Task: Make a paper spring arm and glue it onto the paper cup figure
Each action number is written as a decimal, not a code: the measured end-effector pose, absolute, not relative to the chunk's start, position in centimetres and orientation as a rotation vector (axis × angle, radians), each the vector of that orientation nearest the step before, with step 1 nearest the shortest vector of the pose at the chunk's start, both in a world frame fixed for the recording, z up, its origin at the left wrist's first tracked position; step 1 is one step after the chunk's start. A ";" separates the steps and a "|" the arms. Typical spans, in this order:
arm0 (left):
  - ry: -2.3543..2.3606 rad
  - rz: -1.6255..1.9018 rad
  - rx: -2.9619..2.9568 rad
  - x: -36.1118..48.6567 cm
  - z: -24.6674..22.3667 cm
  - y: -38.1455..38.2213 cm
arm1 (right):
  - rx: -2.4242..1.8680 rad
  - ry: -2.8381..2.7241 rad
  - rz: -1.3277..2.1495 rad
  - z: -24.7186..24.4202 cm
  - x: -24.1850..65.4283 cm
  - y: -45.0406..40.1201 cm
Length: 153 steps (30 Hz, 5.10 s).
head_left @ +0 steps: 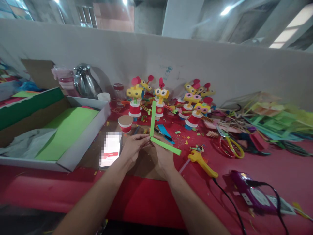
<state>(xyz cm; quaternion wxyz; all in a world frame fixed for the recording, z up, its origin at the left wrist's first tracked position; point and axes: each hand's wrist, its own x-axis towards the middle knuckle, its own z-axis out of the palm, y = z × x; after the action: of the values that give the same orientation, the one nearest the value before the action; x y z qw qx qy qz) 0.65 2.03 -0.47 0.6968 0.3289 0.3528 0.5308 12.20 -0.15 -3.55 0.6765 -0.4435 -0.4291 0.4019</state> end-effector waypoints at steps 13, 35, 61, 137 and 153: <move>0.755 1.266 0.793 1.4 -1.0 1.6 | -0.972 -0.841 0.959 -2.0 11.6 -0.6; 0.893 1.123 0.971 0.2 -0.8 2.0 | -1.113 -1.183 0.931 -2.6 14.1 0.3; 0.826 1.188 0.502 1.3 -0.7 1.2 | -1.350 -1.537 0.592 -3.0 12.6 -1.0; 0.824 1.151 0.817 1.0 -0.3 1.3 | -0.986 -0.855 1.023 -1.2 12.5 -0.6; 0.794 1.108 0.676 0.7 -0.2 1.4 | -1.025 -0.849 1.046 -0.8 12.7 -0.6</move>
<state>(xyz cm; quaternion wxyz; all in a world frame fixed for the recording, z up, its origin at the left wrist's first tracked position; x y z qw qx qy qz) 0.70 1.41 -0.20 0.7245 0.3061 0.3599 0.5019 12.71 -0.62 -0.79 0.6626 -0.4536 -0.3756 0.4627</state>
